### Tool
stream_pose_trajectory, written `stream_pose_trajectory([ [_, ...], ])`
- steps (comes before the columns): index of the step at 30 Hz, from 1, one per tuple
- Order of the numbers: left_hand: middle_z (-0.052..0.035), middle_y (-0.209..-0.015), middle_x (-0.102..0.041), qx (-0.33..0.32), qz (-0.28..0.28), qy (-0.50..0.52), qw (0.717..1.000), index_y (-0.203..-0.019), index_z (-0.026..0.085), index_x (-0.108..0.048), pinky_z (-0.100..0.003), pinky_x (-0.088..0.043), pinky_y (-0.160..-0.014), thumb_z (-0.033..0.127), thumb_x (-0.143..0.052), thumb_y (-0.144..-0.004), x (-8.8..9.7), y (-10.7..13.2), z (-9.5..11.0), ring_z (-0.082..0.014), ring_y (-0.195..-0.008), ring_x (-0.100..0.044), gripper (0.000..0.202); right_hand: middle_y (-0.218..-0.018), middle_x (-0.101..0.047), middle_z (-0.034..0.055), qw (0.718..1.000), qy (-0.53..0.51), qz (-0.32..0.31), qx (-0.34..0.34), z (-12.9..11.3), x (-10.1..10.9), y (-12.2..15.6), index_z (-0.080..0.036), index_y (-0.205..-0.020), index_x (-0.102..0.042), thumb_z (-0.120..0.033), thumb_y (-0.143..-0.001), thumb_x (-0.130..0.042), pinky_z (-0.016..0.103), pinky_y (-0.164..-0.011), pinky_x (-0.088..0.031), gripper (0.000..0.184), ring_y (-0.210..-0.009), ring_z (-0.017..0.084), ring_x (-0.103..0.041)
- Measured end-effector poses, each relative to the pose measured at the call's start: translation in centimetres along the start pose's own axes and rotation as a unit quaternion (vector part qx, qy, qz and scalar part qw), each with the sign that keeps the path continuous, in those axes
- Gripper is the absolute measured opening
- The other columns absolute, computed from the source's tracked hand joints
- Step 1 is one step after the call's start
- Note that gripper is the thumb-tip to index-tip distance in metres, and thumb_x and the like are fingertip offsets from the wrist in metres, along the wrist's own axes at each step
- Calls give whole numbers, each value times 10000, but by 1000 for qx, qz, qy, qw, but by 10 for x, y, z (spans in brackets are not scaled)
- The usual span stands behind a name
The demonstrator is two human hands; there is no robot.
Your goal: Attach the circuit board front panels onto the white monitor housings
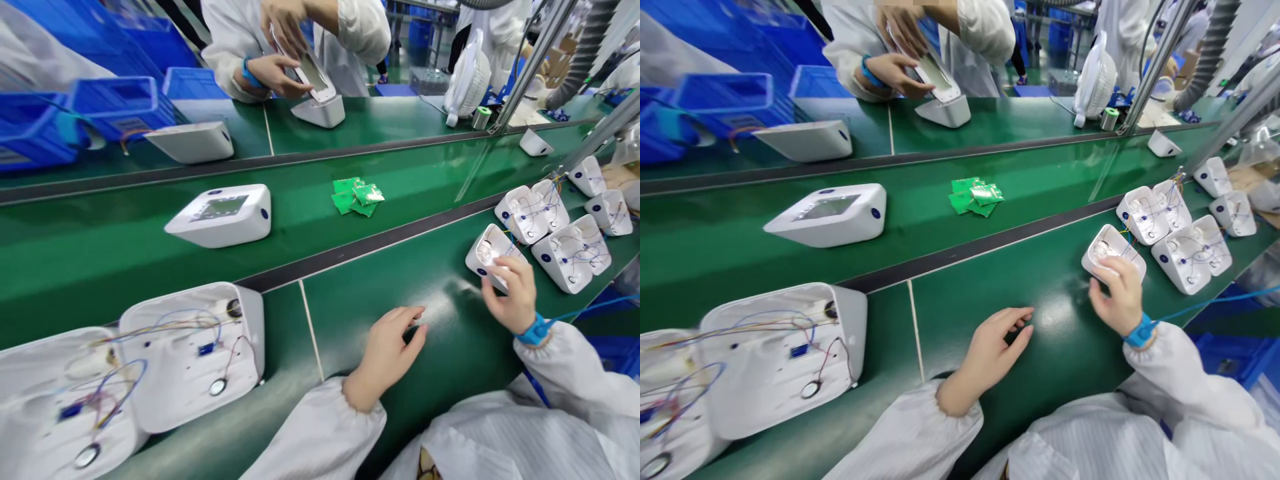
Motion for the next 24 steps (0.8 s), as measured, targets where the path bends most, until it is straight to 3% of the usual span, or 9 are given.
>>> stream_pose_trajectory([
  [2, -60, -939, -741, 2, 2, -4, 1000, -1117, 178, -682, -338, -551, -757, 280, -556, -932, 0, 0, 0, -199, -835, -687, 247, -1057, -667, 109, 998, 24, -40, -37, 30, 4, 7, -221, -1107, -641, -164, -812, -690, 461, -874, -552, 304, -1008, 281, -649],
  [4, -58, -921, -740, 0, 5, -7, 1000, -1111, 176, -685, -337, -552, -748, 284, -557, -931, 1, -1, 1, -201, -826, -688, 246, -972, -675, 92, 992, 4, -100, -74, 55, -7, 13, -211, -1027, -655, -188, -880, -595, 417, -798, -556, 160, -916, 250, -659],
  [7, -55, -919, -742, -7, 11, -9, 1000, -1104, 179, -686, -330, -554, -742, 278, -561, -927, 1, -1, 0, -196, -817, -692, 238, -875, -687, 64, 983, -32, -114, -143, 78, -30, 16, -210, -930, -663, -198, -930, -487, 359, -687, -531, 177, -778, 209, -648],
  [12, -57, -928, -746, -13, 14, -12, 1000, -1099, 186, -685, -324, -561, -748, 277, -563, -926, 1, 0, -1, -194, -823, -700, 231, -903, -700, 93, 971, -58, -54, -224, 84, -60, 3, -184, -1000, -655, -349, -935, -532, 381, -704, -535, 216, -793, 230, -648],
  [18, -66, -954, -753, -16, 12, -15, 1000, -1096, 188, -690, -339, -575, -774, 286, -558, -928, 1, 1, 0, -197, -832, -702, 234, -881, -705, 90, 978, -70, -17, -195, 84, -75, -13, -194, -931, -654, -445, -885, -635, 415, -799, -534, 256, -840, 254, -659],
  [24, -67, -956, -759, -10, 11, -22, 1000, -1088, 190, -704, -339, -585, -771, 318, -541, -931, 2, -2, -6, -193, -823, -708, 261, -841, -698, 106, 978, -38, -29, -201, 94, -94, -23, -185, -904, -671, -413, -976, -516, 399, -754, -511, 285, -783, 256, -647],
])
Point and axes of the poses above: each hand's wrist, its own y-axis away from the middle knuckle, its own x-axis out of the back of the hand, z = x × y, the point moved 6 cm from there along -y, towards the middle knuckle
